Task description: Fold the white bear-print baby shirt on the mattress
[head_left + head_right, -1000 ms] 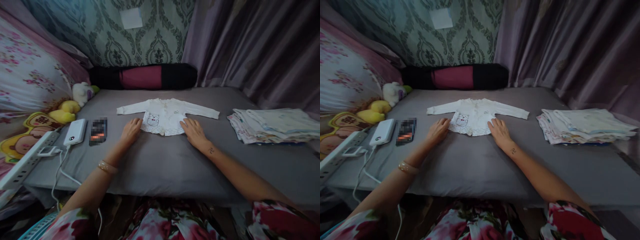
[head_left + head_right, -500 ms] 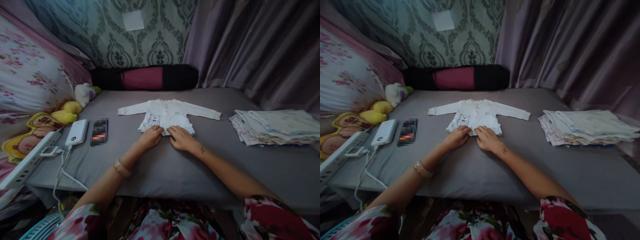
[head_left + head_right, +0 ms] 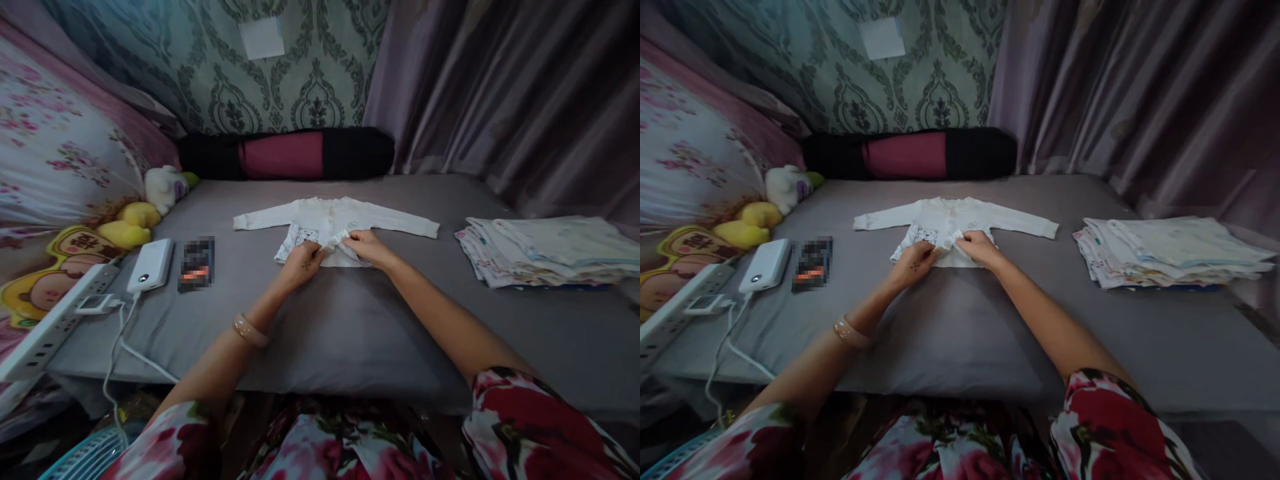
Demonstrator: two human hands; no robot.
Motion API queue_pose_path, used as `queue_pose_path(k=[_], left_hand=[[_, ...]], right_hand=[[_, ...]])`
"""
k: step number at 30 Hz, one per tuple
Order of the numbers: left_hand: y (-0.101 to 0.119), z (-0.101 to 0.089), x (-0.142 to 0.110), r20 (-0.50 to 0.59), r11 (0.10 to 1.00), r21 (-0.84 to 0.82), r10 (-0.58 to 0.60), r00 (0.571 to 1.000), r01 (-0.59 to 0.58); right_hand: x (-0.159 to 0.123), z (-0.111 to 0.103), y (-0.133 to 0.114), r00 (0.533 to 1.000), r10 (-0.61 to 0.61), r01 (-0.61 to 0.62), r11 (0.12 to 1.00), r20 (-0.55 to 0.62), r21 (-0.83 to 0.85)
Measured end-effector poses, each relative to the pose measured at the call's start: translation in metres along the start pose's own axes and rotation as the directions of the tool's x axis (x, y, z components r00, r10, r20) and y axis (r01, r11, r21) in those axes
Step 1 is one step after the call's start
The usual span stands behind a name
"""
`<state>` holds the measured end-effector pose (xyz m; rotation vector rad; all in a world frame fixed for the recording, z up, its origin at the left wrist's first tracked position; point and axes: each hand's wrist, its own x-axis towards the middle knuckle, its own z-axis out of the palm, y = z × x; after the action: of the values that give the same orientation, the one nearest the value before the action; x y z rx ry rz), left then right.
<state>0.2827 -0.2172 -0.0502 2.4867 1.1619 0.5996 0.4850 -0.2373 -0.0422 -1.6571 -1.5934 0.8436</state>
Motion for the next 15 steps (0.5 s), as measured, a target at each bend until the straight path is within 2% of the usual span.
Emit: queue_pose_path(k=[5, 10, 12, 15], left_hand=[[0.012, 0.002, -0.009, 0.061, 0.995, 0.054, 0.083, 0.995, -0.086], [0.025, 0.003, -0.019, 0.159, 0.979, 0.177, 0.073, 0.985, -0.101], [0.029, 0.002, -0.020, 0.191, 0.976, 0.205, 0.033, 0.981, -0.073], [0.034, -0.001, -0.019, 0.190, 0.978, 0.198, -0.098, 0.977, 0.060]], right_hand=[[-0.002, 0.001, -0.005, 0.991, -0.132, 0.131, 0.986, 0.001, -0.105], [-0.015, 0.011, -0.006, 0.978, -0.159, 0.191, 0.940, 0.131, -0.282], [-0.022, 0.014, -0.007, 0.963, -0.181, 0.243, 0.903, 0.198, -0.354], [-0.035, 0.018, -0.012, 0.936, -0.195, 0.315, 0.835, 0.293, -0.451]])
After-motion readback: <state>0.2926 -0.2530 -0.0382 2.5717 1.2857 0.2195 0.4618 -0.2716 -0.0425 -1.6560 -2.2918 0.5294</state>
